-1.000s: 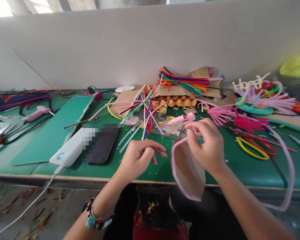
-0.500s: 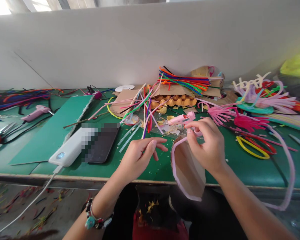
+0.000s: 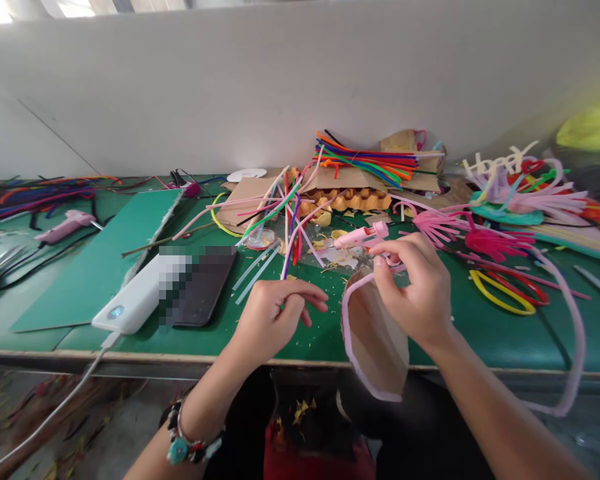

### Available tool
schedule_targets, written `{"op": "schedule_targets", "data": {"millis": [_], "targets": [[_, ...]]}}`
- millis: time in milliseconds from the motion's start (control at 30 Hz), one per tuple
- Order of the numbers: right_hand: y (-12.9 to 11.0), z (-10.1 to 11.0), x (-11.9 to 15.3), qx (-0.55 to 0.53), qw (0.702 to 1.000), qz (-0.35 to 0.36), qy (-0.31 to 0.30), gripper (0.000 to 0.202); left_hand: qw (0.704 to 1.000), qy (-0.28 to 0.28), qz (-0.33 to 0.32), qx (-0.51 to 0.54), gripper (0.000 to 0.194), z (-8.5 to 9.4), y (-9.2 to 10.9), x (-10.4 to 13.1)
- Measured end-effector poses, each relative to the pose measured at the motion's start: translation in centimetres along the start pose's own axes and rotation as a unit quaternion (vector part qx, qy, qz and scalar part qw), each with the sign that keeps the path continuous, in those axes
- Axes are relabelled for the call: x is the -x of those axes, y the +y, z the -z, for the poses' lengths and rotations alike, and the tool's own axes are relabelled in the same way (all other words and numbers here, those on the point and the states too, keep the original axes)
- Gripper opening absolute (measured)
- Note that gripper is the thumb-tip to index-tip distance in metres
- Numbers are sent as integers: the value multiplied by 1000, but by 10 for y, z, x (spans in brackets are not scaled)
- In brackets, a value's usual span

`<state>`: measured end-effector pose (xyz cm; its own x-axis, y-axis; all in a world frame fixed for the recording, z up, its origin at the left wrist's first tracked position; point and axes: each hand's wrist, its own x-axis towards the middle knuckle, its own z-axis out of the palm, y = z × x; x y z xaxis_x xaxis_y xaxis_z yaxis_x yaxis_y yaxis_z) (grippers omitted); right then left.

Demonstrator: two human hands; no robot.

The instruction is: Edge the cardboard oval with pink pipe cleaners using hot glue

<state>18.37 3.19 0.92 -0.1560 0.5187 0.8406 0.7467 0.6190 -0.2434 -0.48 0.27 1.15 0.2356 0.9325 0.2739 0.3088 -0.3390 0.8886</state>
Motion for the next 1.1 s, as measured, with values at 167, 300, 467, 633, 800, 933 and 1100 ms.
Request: {"op": "schedule_targets", "data": {"millis": [167,300,467,633,800,933,1100], "targets": [[-1,-1,0,5,1000,0,1,10,995,-81,34,42,65,-15,6,10],[-1,0,-1,10,1000,0,2,9,996,-53,39,-60,81,-32,2,16],[-3,3,1,4,1000,14,4,7,995,41,-34,-84,69,-31,-4,11],[-12,6,1,6,999,41,3,10,975,156,-94,-126,69,-22,-2,10],[-21,9,1,23,999,45,14,18,958,203,-131,-153,68,-22,-1,13],[-23,10,2,44,998,38,22,19,940,214,-180,-194,68,-23,-1,13],[-25,11,0,62,997,41,35,16,925,220,-228,-211,71,-25,-1,13]]}}
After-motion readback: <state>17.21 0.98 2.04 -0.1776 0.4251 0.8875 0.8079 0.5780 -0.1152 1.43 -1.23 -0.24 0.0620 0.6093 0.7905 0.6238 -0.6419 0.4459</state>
